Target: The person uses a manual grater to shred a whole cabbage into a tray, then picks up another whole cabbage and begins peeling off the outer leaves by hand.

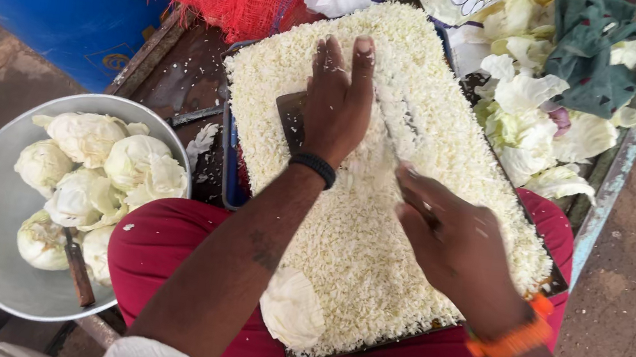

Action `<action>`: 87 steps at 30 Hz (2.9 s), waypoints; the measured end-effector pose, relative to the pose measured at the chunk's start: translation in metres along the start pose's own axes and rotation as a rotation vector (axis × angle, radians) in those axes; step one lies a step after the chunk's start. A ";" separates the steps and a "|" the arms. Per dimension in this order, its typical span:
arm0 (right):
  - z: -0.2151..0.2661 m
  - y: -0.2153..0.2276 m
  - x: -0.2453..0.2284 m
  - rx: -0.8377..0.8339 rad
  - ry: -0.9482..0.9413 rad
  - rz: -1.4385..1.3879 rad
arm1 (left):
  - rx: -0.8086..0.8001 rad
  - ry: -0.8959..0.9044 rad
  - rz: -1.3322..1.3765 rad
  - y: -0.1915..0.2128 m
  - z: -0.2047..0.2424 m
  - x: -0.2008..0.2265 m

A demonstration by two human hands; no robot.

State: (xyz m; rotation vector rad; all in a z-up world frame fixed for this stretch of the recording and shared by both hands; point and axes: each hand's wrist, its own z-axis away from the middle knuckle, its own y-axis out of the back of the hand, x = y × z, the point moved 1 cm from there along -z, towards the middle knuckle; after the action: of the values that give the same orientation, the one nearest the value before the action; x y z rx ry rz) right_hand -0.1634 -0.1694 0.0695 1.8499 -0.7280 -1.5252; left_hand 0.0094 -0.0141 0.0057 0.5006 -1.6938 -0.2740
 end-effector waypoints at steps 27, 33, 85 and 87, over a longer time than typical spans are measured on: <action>-0.005 -0.029 -0.025 -0.093 0.063 -0.162 | 0.070 0.029 0.404 0.008 0.003 -0.007; 0.014 0.000 0.006 -0.211 -0.323 -0.556 | 0.049 -0.006 0.277 0.028 -0.013 -0.012; -0.005 -0.032 -0.018 -0.035 0.196 -0.210 | -0.035 0.028 0.591 0.015 0.002 -0.038; 0.000 -0.027 -0.014 0.013 0.281 -0.308 | 0.027 -0.059 0.531 0.022 0.007 -0.046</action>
State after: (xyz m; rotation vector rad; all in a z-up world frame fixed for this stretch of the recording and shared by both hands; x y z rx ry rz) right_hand -0.1651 -0.1413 0.0581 2.2063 -0.3340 -1.3979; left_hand 0.0042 0.0265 -0.0258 0.0504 -1.8216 0.1212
